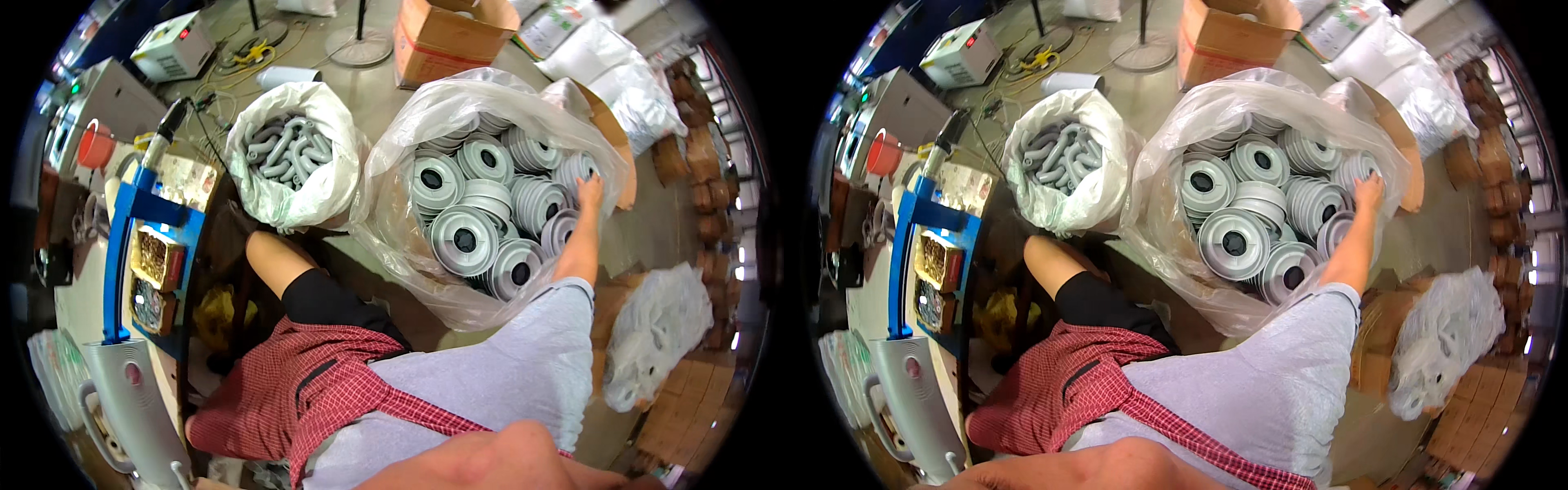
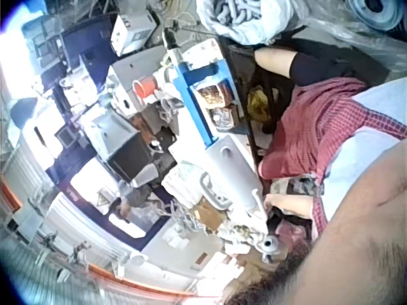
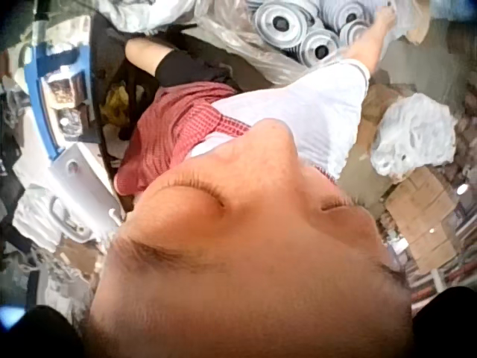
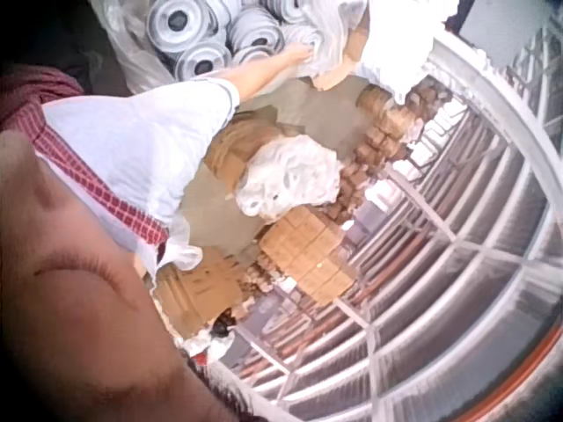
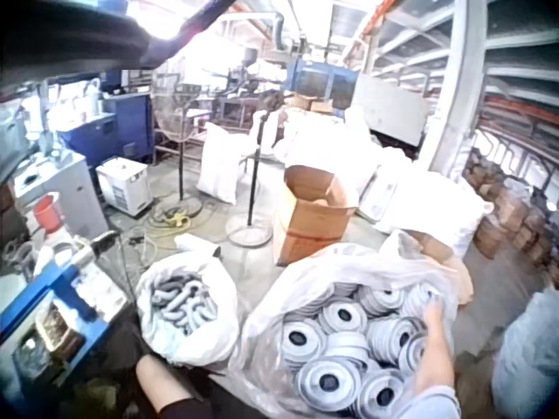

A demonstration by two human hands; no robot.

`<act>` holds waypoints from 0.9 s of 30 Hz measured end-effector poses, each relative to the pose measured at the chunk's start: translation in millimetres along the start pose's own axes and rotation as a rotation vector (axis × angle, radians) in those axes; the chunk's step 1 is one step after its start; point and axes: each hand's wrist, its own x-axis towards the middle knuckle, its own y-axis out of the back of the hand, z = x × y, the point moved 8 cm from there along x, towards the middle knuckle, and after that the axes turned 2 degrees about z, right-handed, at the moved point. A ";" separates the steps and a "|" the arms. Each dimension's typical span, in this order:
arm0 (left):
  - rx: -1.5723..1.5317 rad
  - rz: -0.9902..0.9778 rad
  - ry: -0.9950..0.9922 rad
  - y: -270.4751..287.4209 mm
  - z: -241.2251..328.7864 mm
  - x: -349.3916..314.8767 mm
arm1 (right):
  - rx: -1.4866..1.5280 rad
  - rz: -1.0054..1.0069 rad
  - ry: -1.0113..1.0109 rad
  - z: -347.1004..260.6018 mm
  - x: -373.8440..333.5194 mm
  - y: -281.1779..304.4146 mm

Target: The person assembles grey plastic kettles by inserting small metal components into the base using a blue manual press tool. They repeatedly pick up kettle bodies, position them on the press, and operate the lever to secure the parts before placing the finished units on the table.

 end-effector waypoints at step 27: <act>-0.450 0.375 0.452 155.9 -39.4 -87.6 | 1.818 -0.565 1.798 -578.3 -560.1 388.2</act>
